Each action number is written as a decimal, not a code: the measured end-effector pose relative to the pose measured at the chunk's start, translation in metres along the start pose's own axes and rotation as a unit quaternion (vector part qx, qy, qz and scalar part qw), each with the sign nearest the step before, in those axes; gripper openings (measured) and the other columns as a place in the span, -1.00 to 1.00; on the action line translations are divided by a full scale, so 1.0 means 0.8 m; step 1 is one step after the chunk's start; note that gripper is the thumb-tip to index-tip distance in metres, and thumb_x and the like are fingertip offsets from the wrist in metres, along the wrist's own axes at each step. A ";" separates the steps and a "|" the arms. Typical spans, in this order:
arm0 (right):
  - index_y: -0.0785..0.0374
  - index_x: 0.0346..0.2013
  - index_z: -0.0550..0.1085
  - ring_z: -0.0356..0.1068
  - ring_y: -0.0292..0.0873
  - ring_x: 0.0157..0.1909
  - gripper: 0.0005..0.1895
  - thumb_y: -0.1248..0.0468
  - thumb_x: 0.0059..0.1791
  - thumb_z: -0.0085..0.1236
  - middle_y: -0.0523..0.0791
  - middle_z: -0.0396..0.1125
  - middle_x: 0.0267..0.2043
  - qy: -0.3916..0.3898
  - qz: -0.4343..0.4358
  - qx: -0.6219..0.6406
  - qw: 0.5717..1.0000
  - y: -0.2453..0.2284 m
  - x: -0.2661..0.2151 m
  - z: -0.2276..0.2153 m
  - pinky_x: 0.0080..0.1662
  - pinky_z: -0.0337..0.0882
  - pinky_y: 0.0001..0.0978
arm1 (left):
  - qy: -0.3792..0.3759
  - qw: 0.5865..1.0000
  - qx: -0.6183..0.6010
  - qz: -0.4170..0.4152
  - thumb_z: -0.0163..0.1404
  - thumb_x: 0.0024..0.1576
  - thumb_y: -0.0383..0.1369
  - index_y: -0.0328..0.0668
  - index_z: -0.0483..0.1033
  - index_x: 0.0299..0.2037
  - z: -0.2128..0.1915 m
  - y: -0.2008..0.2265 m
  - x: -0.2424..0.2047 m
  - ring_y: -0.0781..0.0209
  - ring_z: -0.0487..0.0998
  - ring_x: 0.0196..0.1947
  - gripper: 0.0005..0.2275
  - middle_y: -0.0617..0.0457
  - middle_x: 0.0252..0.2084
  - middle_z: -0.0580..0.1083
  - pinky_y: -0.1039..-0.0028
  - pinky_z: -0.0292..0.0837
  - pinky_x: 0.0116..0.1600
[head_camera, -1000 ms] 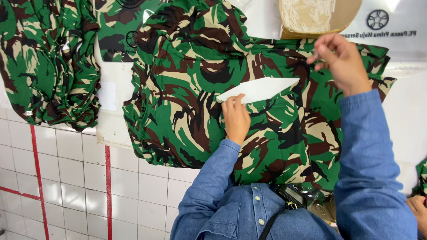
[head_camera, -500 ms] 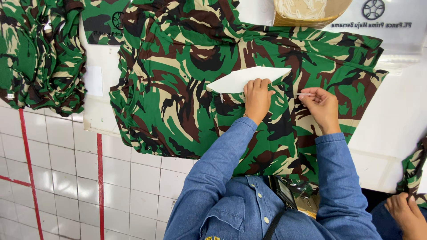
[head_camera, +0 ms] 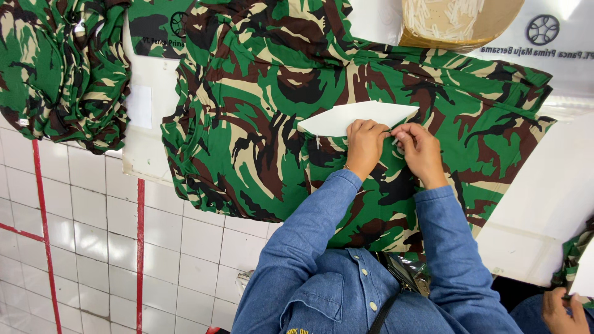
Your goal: The person folds camouflage shirts, places a white paper insert inside the collar area, and slides the folded garments into plastic packaging.
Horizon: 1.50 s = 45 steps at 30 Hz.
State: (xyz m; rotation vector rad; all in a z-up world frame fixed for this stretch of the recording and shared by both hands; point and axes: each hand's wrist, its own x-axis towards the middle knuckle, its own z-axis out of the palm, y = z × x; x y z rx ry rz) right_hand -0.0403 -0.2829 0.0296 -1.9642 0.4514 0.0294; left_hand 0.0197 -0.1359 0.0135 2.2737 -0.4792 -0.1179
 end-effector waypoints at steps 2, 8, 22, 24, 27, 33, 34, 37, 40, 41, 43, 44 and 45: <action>0.20 -0.12 0.61 0.46 -0.18 -0.32 -0.86 0.42 0.17 0.11 -0.06 0.40 -0.31 0.018 -0.025 -0.015 0.999 -0.011 0.009 0.009 -0.23 0.51 -0.37 | 0.001 1.000 -0.005 -0.006 0.07 0.24 -0.29 0.03 0.58 -0.18 0.000 -0.004 0.001 0.16 0.42 -0.07 -0.94 0.18 -0.34 0.42 0.20 0.21 0.29; 0.44 0.15 0.50 0.43 -0.20 -0.26 -0.74 0.54 0.15 0.07 0.07 0.44 -0.22 0.039 -0.034 0.077 0.996 -0.009 0.021 0.025 -0.12 0.54 -0.40 | 0.005 1.000 -0.018 -0.020 0.08 0.21 -0.28 0.10 0.56 -0.21 -0.002 -0.004 -0.004 0.18 0.44 -0.06 -0.97 0.22 -0.34 0.44 0.21 0.25 0.25; 0.03 -0.23 0.66 0.47 -0.03 -0.17 -0.94 0.31 0.05 0.33 -0.16 0.46 -0.30 -0.013 -0.144 -0.144 0.979 0.011 0.050 0.015 0.06 0.43 -0.21 | 0.029 0.998 -0.036 -0.042 0.12 0.08 -0.40 0.00 0.50 -0.31 -0.005 0.007 0.005 0.15 0.43 -0.10 -0.94 0.22 -0.37 0.36 0.23 0.24 0.18; 0.06 -0.22 0.66 0.47 0.03 -0.13 -0.92 0.33 0.05 0.29 -0.12 0.46 -0.28 -0.022 -0.145 -0.129 0.981 0.010 0.050 0.010 0.08 0.42 -0.15 | 0.033 0.998 -0.031 -0.042 0.13 0.06 -0.40 0.00 0.50 -0.32 -0.003 0.005 0.005 0.14 0.43 -0.10 -0.93 0.22 -0.37 0.35 0.22 0.24 0.17; 0.12 -0.24 0.64 0.47 0.09 -0.11 -0.91 0.37 0.04 0.24 -0.06 0.47 -0.25 -0.033 -0.147 -0.106 0.983 0.005 0.043 0.010 0.08 0.42 -0.08 | 0.038 0.998 -0.026 -0.048 0.14 0.02 -0.39 0.01 0.49 -0.34 -0.001 0.005 0.007 0.12 0.43 -0.13 -0.91 0.22 -0.39 0.35 0.21 0.25 0.15; 0.19 -0.29 0.60 0.46 0.12 -0.17 -0.95 0.36 0.05 0.23 -0.02 0.45 -0.30 0.034 -0.148 -0.118 0.981 -0.011 0.081 -0.058 -0.03 0.45 -0.08 | -0.001 0.999 -0.030 -0.037 0.14 0.05 -0.43 -0.02 0.51 -0.35 -0.003 -0.005 0.004 0.09 0.44 -0.16 -0.93 0.20 -0.39 0.37 0.22 0.25 0.12; 0.15 -0.28 0.61 0.45 0.06 -0.20 -0.93 0.33 0.10 0.28 -0.06 0.43 -0.34 0.127 -0.130 -0.138 0.974 -0.010 0.096 -0.080 -0.05 0.45 -0.15 | -0.024 0.998 -0.029 -0.052 0.14 0.06 -0.44 -0.01 0.52 -0.36 -0.006 -0.010 -0.001 0.12 0.44 -0.16 -0.93 0.22 -0.40 0.37 0.25 0.23 0.12; 0.23 -0.27 0.58 0.34 -0.08 -0.31 -0.89 0.47 0.01 0.15 -0.07 0.39 -0.34 0.259 -0.125 -0.209 0.935 -0.020 0.176 -0.176 -0.17 0.34 -0.17 | -0.060 0.995 -0.038 -0.063 0.09 0.18 -0.41 0.00 0.54 -0.32 -0.006 -0.007 0.007 -0.03 0.35 -0.12 -0.95 0.17 -0.27 0.46 0.11 0.21 -0.02; 0.16 -0.35 0.42 0.26 0.01 -0.11 -0.41 -0.05 -0.27 0.68 -0.07 0.30 -0.24 0.075 0.031 -0.261 0.962 -0.007 0.217 -0.201 -0.17 0.29 -0.09 | -0.065 0.994 -0.046 -0.073 0.08 0.21 -0.38 -0.01 0.55 -0.29 -0.008 -0.006 0.005 -0.05 0.35 -0.10 -0.96 0.15 -0.25 0.47 0.07 0.23 0.01; 0.16 -0.35 0.42 0.26 0.01 -0.11 -0.41 -0.05 -0.27 0.68 -0.07 0.30 -0.24 0.075 0.028 -0.259 0.963 -0.005 0.221 -0.203 -0.17 0.29 -0.09 | -0.062 0.994 -0.044 -0.073 0.08 0.21 -0.38 -0.01 0.55 -0.29 -0.008 -0.004 0.006 -0.05 0.35 -0.10 -0.96 0.15 -0.25 0.47 0.07 0.23 0.01; 0.23 -0.29 0.37 0.24 0.10 -0.05 -0.28 0.04 -0.45 0.72 0.03 0.30 -0.13 -0.005 0.046 -0.336 0.941 0.000 0.229 -0.205 -0.12 0.32 -0.04 | -0.055 0.995 -0.043 -0.068 0.11 0.18 -0.40 -0.02 0.56 -0.30 -0.009 -0.002 0.007 -0.03 0.36 -0.12 -0.97 0.15 -0.28 0.46 0.11 0.22 0.01; 0.23 -0.29 0.37 0.24 0.10 -0.05 -0.28 0.04 -0.45 0.72 0.03 0.30 -0.13 -0.008 0.047 -0.335 0.941 0.005 0.227 -0.207 -0.12 0.32 -0.04 | -0.055 0.995 -0.042 -0.070 0.11 0.18 -0.40 -0.02 0.56 -0.30 -0.009 -0.003 0.008 -0.03 0.36 -0.12 -0.97 0.15 -0.28 0.46 0.11 0.22 0.01; 0.17 -0.38 0.46 0.36 0.08 -0.13 -0.47 0.05 -0.36 0.67 -0.04 0.32 -0.28 0.012 0.012 -0.348 0.937 0.011 0.225 -0.209 -0.12 0.41 -0.08 | -0.050 0.996 -0.039 -0.069 0.14 0.13 -0.41 -0.01 0.53 -0.33 -0.008 -0.003 0.008 0.04 0.39 -0.12 -0.95 0.18 -0.33 0.41 0.17 0.21 0.08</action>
